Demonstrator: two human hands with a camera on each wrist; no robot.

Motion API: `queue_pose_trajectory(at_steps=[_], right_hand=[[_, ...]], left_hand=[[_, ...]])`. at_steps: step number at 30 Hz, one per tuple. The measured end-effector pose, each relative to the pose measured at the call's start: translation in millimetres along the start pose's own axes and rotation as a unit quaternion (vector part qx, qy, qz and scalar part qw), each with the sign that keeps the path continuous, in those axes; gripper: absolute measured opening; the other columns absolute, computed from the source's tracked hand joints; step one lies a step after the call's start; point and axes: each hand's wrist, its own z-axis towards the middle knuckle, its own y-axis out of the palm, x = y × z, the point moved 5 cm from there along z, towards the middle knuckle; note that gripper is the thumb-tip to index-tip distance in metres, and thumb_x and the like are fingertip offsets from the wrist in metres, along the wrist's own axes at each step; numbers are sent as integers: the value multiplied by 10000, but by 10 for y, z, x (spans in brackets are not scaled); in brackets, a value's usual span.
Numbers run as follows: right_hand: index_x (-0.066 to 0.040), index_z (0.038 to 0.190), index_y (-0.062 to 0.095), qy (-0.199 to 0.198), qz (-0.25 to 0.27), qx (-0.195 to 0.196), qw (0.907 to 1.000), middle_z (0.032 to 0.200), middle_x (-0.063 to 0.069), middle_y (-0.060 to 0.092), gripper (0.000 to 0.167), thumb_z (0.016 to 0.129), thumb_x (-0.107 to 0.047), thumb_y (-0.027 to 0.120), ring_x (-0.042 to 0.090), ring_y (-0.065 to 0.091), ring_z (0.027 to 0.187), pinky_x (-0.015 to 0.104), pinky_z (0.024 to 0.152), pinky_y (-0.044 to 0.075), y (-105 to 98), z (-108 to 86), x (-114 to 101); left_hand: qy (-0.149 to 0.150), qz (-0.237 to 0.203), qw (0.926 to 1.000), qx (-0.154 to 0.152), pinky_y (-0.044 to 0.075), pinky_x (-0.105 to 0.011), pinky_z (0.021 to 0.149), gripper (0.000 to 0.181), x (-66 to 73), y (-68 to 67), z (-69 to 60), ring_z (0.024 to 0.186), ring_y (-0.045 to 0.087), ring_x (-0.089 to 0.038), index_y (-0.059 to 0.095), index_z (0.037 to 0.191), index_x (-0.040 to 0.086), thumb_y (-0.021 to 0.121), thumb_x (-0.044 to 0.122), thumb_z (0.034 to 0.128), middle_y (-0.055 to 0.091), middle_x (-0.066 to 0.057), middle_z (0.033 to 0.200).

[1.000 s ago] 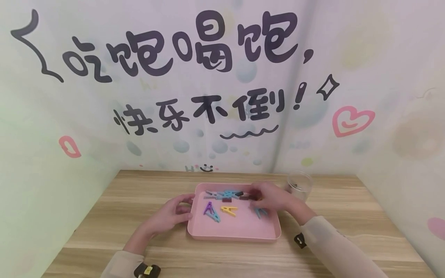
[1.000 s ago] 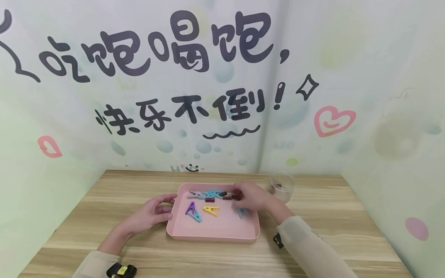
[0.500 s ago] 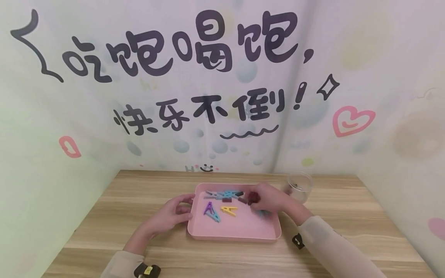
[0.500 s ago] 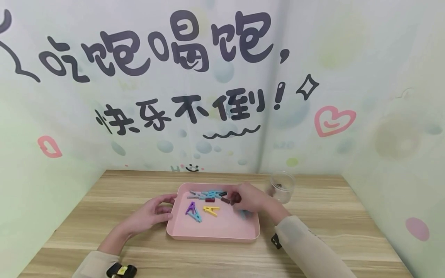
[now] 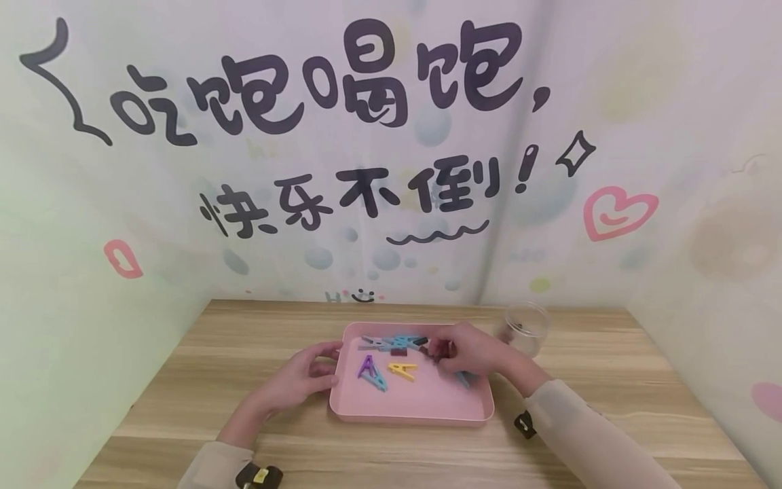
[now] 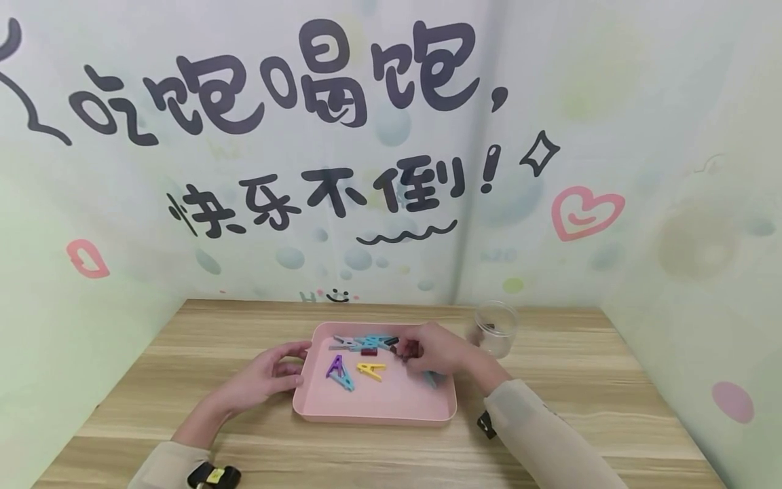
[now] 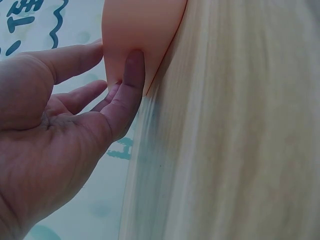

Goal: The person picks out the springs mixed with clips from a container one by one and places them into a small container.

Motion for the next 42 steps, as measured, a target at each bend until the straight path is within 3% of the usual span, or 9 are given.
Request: queue_pose_trajectory(at_steps=[5, 12, 21, 30, 34, 42], right_hand=[[-148, 1057, 768, -128, 108, 57, 9998, 890, -119, 679, 172, 918, -50, 793, 192, 635, 830, 244, 684, 530, -35, -27, -38], [-125, 1023, 779, -267, 361, 130, 9989, 922, -59, 718, 148, 909, -30, 785, 150, 638, 840, 261, 716, 568, -91, -93, -102], [-162, 1030, 773, -323, 524, 328, 9976, 977, -111, 737, 170, 919, -33, 785, 119, 675, 901, 414, 808, 634, -192, -188, -173], [-176, 1064, 768, -78, 502, 541, 9972, 994, -99, 725, 173, 927, -71, 769, 138, 673, 927, 523, 855, 621, -388, -305, -228], [-192, 1069, 770, -228, 334, 705, 9967, 990, -70, 735, 197, 919, -65, 756, 140, 657, 901, 499, 839, 619, -493, -362, -217], [-185, 1059, 776, -317, 2, 1066, 9938, 981, -77, 751, 173, 923, -80, 793, 126, 667, 894, 307, 813, 615, -696, -486, -162]], left_hand=[[30, 9, 10000, -22, 603, -362, 1002, 656, 1, 3, 5, 1266, 622, -411, 352, 1593, -81, 674, 35, 1033, 499, -288, 1486], [26, -16, 10000, -38, 600, -357, 1005, 662, -3, -1, 3, 1277, 618, -413, 343, 1595, -83, 673, 37, 1034, 496, -288, 1492], [-39, -41, 10000, 17, 605, -382, 1002, 669, 29, 5, -18, 1277, 617, -423, 349, 1597, -77, 683, 33, 1027, 493, -292, 1503], [-60, -42, 10000, 19, 607, -384, 999, 662, 35, 5, -18, 1269, 622, -418, 352, 1597, -74, 677, 26, 1030, 494, -288, 1498], [-47, -51, 10000, 15, 606, -380, 999, 662, 36, 2, -14, 1270, 621, -418, 354, 1597, -72, 678, 23, 1028, 494, -289, 1499], [-56, -70, 10000, 26, 604, -382, 1002, 672, 33, 1, -13, 1268, 620, -417, 354, 1595, -76, 686, 18, 1019, 496, -289, 1498]])
